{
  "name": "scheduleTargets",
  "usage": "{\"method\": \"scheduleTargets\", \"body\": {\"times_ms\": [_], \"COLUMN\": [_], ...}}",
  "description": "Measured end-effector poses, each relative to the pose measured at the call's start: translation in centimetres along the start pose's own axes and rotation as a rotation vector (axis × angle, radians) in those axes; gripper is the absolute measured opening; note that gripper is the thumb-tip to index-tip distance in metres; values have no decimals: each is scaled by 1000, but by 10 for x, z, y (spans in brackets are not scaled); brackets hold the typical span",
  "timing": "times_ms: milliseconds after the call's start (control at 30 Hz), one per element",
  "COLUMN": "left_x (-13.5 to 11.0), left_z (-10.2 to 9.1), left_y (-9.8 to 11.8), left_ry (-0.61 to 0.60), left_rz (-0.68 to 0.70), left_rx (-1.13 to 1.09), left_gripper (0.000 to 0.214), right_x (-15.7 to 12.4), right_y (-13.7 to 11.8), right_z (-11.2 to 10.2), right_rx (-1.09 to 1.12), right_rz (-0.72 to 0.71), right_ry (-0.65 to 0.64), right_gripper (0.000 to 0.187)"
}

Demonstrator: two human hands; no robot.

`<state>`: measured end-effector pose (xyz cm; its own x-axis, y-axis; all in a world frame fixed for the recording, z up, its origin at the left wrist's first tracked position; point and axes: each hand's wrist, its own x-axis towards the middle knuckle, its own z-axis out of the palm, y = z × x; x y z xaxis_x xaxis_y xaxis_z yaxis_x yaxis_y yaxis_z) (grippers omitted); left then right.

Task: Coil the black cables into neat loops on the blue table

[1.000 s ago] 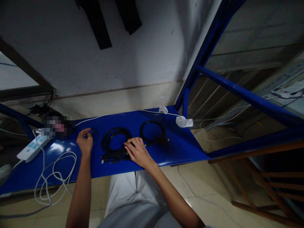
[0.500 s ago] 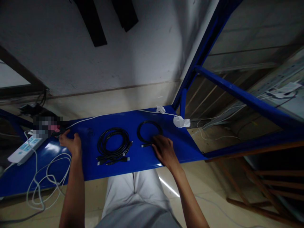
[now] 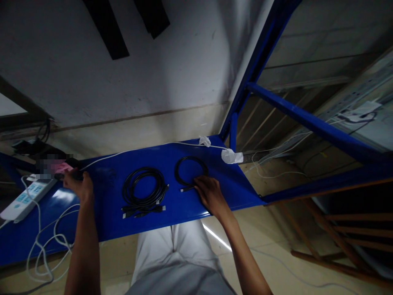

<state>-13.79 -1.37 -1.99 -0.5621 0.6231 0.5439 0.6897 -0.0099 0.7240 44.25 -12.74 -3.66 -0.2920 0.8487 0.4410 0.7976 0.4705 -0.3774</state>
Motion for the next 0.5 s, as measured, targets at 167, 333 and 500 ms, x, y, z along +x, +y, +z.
{"method": "scheduleTargets", "body": {"times_ms": [167, 333, 500], "left_x": [-15, -27, -32], "left_z": [-2, 1, 3], "left_y": [8, 16, 25], "left_ry": [94, -8, -34], "left_rz": [28, 38, 41], "left_rx": [79, 26, 29], "left_gripper": [36, 29, 29], "right_x": [1, 0, -1], "right_y": [1, 3, 2], "right_z": [-1, 0, -2], "right_rx": [25, 50, 71], "right_rz": [-20, -32, -61], "right_ry": [-9, -10, -5], "right_gripper": [35, 28, 24]}}
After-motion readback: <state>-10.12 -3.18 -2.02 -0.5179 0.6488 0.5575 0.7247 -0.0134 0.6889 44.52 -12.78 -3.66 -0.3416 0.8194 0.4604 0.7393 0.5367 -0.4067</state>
